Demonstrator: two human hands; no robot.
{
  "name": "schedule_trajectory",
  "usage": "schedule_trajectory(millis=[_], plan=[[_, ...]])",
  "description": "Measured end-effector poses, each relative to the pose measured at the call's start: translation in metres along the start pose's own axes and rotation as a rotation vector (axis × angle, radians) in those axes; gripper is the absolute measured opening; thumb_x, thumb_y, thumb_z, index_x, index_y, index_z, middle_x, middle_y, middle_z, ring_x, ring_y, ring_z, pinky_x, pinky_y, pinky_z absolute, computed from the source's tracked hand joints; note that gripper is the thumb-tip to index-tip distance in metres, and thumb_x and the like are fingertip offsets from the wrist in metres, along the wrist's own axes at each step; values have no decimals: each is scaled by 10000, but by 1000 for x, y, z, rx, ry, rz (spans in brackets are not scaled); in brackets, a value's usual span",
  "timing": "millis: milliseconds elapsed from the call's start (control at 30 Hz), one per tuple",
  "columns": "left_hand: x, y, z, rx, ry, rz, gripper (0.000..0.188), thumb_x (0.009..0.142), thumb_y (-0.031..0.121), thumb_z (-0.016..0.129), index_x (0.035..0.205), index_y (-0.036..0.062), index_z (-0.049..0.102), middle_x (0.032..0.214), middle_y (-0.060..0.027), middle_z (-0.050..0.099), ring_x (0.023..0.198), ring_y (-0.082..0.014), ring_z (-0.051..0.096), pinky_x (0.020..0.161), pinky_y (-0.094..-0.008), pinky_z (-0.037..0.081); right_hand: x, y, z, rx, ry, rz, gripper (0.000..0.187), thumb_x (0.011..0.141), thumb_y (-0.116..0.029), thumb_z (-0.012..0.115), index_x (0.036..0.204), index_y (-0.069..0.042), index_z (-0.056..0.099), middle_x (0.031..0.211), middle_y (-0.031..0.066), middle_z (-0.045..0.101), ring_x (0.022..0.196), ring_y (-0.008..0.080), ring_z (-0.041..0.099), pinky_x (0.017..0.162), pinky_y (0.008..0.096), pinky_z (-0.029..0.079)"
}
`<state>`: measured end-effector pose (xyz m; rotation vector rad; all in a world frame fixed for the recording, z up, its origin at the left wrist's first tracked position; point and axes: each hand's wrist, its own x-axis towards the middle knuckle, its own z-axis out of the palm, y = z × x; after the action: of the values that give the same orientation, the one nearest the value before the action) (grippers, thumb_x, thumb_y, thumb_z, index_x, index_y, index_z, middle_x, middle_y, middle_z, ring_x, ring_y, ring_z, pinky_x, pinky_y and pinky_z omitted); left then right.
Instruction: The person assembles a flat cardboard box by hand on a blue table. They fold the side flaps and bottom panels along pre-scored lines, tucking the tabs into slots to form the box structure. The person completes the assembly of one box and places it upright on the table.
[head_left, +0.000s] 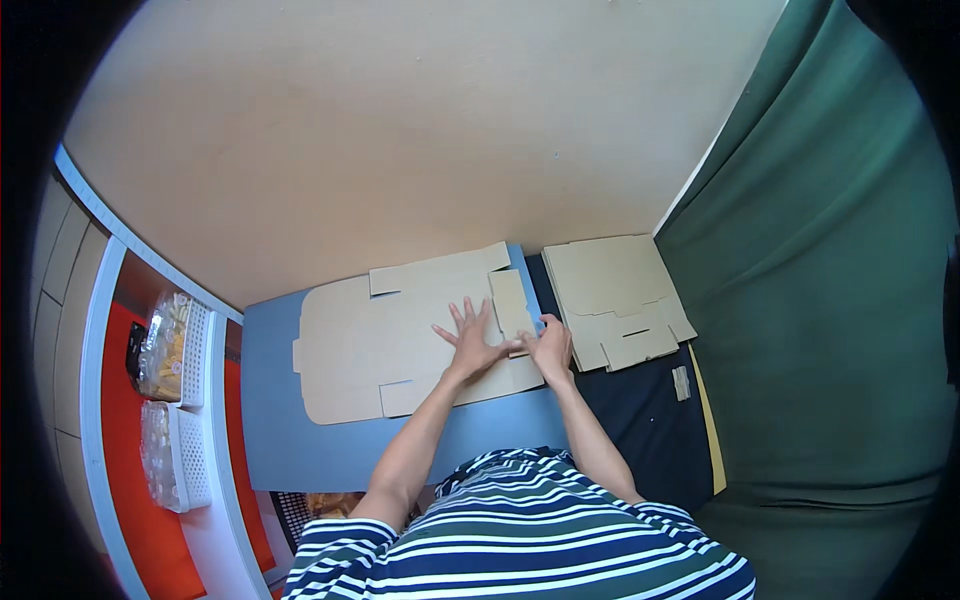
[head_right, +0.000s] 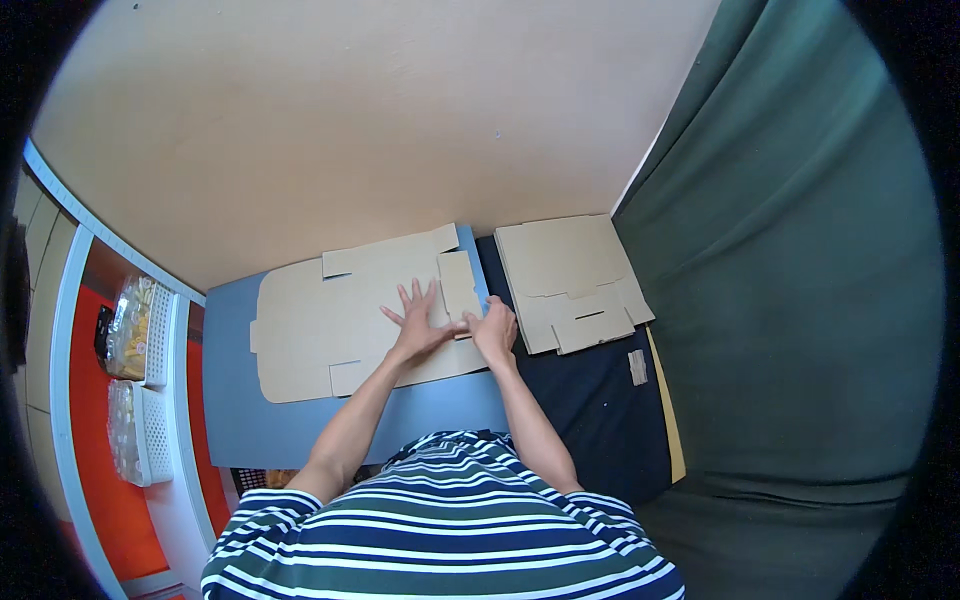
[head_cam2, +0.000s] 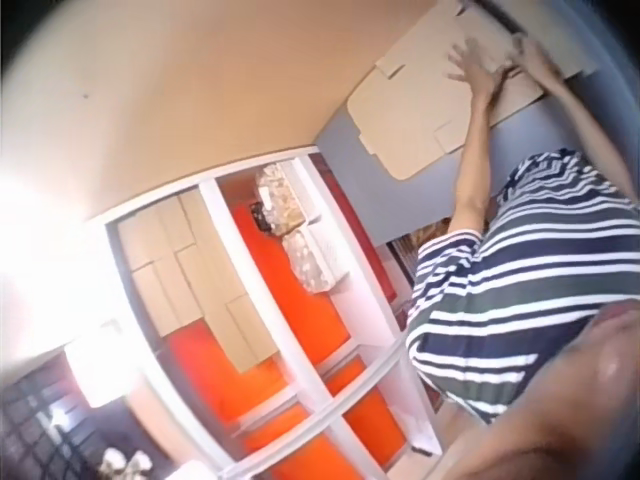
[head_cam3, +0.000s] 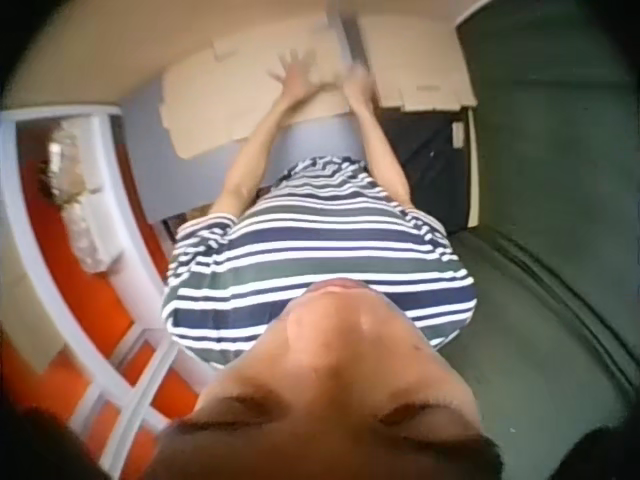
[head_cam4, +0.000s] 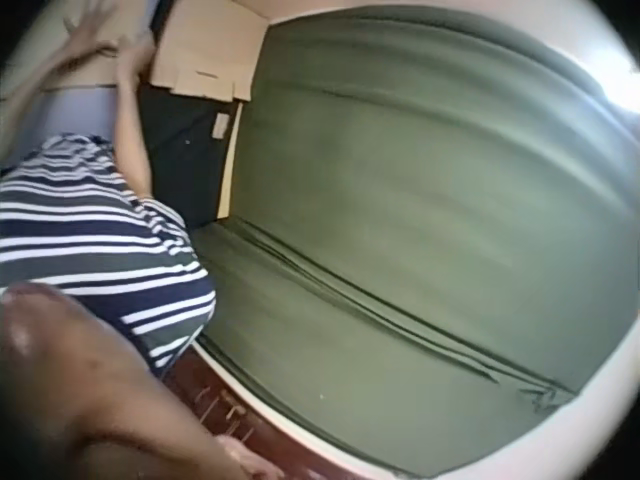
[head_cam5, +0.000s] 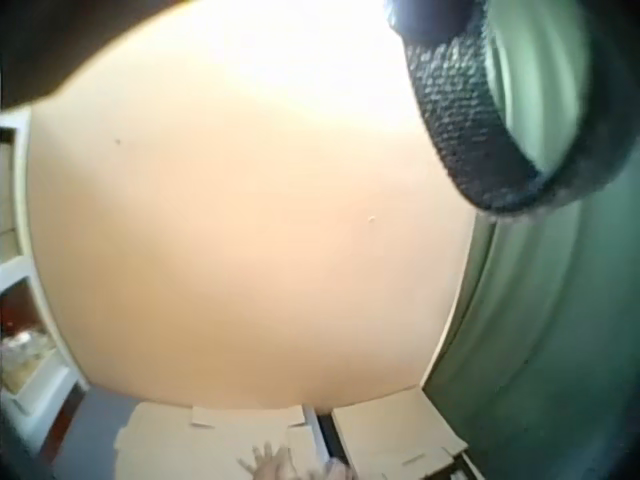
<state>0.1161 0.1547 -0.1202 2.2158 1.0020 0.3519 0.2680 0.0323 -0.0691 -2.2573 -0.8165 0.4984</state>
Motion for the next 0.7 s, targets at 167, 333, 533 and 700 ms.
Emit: schedule_trajectory(millis=[167, 333, 533, 700], plan=[[1, -13, -4, -269, 93, -60, 881, 939, 615, 772, 1575, 48, 552, 1797, -321, 126, 1697, -420, -84, 1169, -704, -317, 2, 1, 23, 15, 105, -50, 636, 960, -443, 788, 1369, 29, 671, 1243, 330, 733, 1216, 475, 698, 1062, 544, 538], [2, 9, -12, -354, 122, -161, 622, 938, 649, 769, 1102, 55, 861, 1776, -362, 143, 1699, -427, -48, 1199, -688, -295, 21, 22, 22, 186, 116, 32, 608, 1009, -525, 710, 1255, 29, 750, 1184, 334, 758, 1136, 472, 735, 1024, 517, 555], [-2, 17, -17, -237, 167, -252, 668, 786, 669, 899, 963, 28, 833, 1734, -413, 218, 1687, -472, 63, 1322, -650, -65, 17, 4, 18, 393, -17, 16, 453, 1072, -431, 687, 1111, -1, 824, 827, 112, 759, 782, 192, 730, 719, 348, 563], [3, -6, -27, -423, 229, -309, 679, 763, 589, 948, 999, -16, 748, 1605, -396, 447, 1588, -498, 327, 1304, -548, 271, 1, -8, 30, 651, -137, 4, 272, 1090, -243, 691, 1182, -26, 825, 818, 56, 762, 740, 118, 719, 674, 300, 591]])
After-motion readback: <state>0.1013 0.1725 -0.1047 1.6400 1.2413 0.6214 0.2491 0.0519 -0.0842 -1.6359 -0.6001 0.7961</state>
